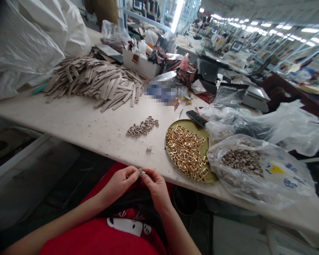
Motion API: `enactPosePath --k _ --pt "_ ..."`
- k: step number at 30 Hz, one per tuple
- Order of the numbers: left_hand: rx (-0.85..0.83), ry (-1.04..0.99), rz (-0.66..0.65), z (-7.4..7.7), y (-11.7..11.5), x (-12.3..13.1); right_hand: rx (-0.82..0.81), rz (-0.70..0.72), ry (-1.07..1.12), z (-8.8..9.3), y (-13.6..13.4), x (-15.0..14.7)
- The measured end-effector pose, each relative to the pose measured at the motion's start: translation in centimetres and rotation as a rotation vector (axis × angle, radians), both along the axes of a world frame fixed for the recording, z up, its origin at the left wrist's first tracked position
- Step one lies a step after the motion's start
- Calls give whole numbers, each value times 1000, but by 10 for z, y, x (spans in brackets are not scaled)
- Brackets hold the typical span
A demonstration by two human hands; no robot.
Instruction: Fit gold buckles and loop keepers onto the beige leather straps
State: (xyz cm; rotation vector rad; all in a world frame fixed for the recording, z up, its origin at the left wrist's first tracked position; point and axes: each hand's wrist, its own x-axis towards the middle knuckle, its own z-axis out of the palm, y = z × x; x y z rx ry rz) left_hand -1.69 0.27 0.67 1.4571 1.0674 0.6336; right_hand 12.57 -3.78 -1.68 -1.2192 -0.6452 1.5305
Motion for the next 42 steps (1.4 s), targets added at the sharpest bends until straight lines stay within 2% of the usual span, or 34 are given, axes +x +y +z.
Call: enactPosePath --k 4,7,10,15,22,27,31,38,42 --pt "-1 -5 7 -1 1 0 -1 -28 20 3 6 3" --pt "7 -12 29 -1 1 1 -64 -134 167 0 11 0" --pt "33 3 52 -2 1 1 -93 -172 276 -3 13 -6" --pt "74 73 72 -4 4 0 -112 -90 208 -5 10 -11" --pt "92 102 49 -7 4 0 -58 -32 -28 -12 8 -6" --pt "59 44 56 -8 3 -2 -112 -33 188 -12 13 -6" --pt "123 179 -25 -6 0 -3 -91 -27 258 -9 12 -8" --pt "305 467 -285 1 4 -6 42 -26 -94 -12 1 -2" --pt "310 491 -374 1 6 -9 16 80 -88 -13 -1 4"
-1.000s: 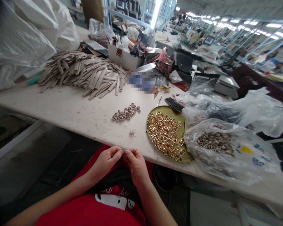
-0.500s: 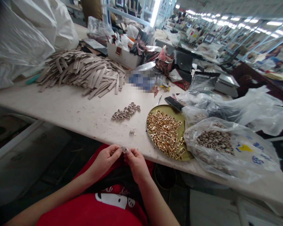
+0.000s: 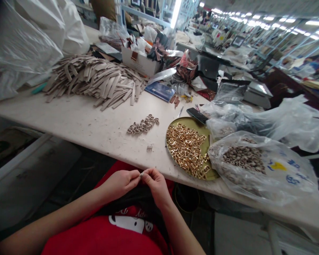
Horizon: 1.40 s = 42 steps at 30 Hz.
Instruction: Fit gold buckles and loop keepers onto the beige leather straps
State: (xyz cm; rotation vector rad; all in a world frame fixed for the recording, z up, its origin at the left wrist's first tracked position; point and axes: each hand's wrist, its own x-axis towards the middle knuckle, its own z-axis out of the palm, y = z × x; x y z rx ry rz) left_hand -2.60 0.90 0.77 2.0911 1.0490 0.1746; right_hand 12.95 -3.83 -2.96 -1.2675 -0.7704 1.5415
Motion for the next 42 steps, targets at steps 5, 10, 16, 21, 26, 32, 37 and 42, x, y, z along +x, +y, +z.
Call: enactPosePath --k 5,10,16,21,26,32,37,42 --pt "-104 0 -18 2 3 -1 35 66 -51 3 0 4" --pt "-31 30 -4 3 0 2 -50 26 110 2 2 6" --pt "-18 -6 12 -5 -2 3 -106 47 145 -1 1 5" --pt "-15 8 -20 -8 0 2 32 74 -135 2 1 6" --pt "-44 -42 4 -6 -3 6 87 144 -217 7 5 13" --pt "25 -54 138 -3 -13 13 -31 56 23 4 3 10" --pt "12 5 42 -9 -14 11 61 79 -208 6 -10 9" --pt "-168 -131 68 -3 -8 13 102 63 -246 13 -13 13"
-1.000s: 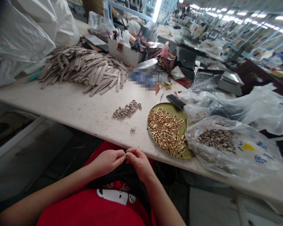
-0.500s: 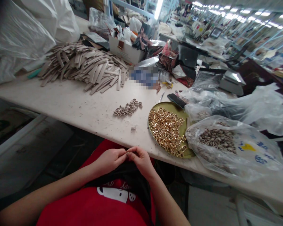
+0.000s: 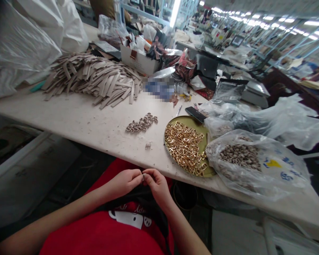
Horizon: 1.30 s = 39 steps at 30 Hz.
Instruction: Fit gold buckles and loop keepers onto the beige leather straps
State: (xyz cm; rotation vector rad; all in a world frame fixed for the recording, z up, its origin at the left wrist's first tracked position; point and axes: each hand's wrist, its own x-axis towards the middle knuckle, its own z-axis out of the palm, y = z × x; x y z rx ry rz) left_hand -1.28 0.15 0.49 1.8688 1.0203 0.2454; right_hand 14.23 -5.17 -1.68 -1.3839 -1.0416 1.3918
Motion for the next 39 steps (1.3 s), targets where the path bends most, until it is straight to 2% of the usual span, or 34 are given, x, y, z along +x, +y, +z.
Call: enactPosePath --k 5,8,12,15,18,24,30,34,39 --pt "-304 -217 90 18 2 2 19 -52 155 7 4 -3" --pt "-421 -358 160 22 -1 2 15 -53 262 10 4 -9" --pt "-458 -479 216 21 -7 4 152 -115 97 12 -1 -17" --pt "-437 -499 275 20 -11 7 226 -178 -41 11 -5 -22" --pt "-390 -512 298 18 -13 9 230 -222 -62 9 -7 -25" --pt "-218 -359 161 23 -10 2 103 -148 157 11 -2 -22" --pt "-22 -213 143 26 -12 2 -8 -204 346 6 -1 -28" --pt "30 -173 121 22 -14 5 -15 -190 348 5 -3 -26" --pt "99 -88 127 21 -10 5 -21 -263 438 8 1 -26"
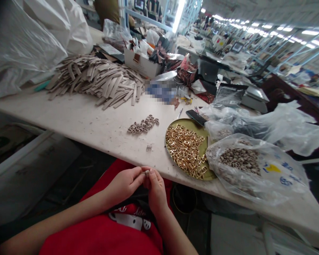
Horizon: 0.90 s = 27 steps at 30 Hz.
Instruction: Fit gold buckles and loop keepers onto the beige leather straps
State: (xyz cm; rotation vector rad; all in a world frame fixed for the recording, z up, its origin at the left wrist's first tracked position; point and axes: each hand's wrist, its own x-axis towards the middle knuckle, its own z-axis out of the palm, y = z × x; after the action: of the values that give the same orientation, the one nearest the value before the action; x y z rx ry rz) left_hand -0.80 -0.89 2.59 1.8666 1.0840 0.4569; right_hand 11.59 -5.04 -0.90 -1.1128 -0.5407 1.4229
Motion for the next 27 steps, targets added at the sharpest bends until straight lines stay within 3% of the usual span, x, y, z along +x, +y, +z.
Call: enactPosePath --k 3,12,19,24,27 --pt "23 70 53 -1 -1 0 -41 -30 55 4 5 -6" --pt "100 -63 187 -1 -1 12 65 -147 191 21 22 -29" --pt "125 -53 237 -10 -3 22 100 -209 38 10 19 -34" --pt "70 -43 220 -18 -1 23 56 -216 130 -1 18 -35" --pt "-31 -184 163 -16 5 19 42 -214 181 2 23 -30"
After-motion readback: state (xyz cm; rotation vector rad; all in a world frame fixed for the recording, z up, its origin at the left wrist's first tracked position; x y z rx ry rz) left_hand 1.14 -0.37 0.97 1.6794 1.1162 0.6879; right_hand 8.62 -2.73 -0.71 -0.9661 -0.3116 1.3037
